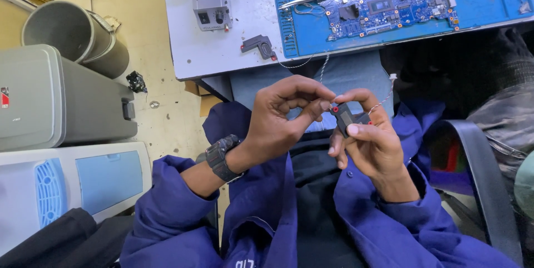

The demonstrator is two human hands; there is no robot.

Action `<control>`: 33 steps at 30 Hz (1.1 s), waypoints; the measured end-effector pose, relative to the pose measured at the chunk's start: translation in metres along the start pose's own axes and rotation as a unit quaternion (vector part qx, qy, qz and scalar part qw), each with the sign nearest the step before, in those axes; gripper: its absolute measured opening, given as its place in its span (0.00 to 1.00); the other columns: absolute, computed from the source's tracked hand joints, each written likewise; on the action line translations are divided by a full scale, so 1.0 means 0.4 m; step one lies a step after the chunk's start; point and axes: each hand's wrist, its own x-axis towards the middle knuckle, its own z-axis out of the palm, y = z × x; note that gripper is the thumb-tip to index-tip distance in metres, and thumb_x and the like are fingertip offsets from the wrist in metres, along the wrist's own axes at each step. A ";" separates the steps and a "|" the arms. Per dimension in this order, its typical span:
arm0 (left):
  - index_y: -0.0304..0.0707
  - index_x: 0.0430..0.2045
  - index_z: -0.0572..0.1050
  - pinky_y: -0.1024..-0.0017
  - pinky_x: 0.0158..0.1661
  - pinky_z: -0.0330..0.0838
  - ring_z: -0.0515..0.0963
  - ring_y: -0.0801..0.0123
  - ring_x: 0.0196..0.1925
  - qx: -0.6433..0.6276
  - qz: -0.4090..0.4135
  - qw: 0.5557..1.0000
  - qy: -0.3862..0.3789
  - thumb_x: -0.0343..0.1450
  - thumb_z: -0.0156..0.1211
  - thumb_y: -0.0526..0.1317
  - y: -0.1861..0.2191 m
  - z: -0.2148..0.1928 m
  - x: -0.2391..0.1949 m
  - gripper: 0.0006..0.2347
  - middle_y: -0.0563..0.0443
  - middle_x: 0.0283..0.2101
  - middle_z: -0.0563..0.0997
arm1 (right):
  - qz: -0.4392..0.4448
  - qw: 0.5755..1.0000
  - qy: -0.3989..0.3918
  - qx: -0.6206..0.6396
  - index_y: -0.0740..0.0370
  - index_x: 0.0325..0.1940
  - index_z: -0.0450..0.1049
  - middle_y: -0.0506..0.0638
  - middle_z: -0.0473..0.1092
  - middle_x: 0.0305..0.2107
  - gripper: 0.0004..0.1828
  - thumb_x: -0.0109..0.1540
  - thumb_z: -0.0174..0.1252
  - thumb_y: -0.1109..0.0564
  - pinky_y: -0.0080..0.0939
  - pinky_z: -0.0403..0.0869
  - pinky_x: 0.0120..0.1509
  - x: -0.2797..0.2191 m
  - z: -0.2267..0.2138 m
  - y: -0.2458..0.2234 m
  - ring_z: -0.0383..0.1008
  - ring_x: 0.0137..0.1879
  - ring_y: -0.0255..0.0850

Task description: The person uses a hot air gun on a circuit board, then picks up a small black component with wires. They use tweezers to carefully adjust and manipulate the wires and internal parts of the component while holding it in their lap.

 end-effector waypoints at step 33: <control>0.40 0.47 0.70 0.77 0.40 0.86 0.89 0.69 0.39 0.076 -0.109 0.986 -0.100 0.69 0.65 0.33 0.076 0.003 0.007 0.14 0.46 0.37 0.87 | -0.054 0.971 0.047 -0.228 0.68 0.53 0.65 0.63 0.69 0.17 0.16 0.68 0.56 0.55 0.38 0.73 0.25 -0.005 0.061 -0.045 0.70 0.18 0.48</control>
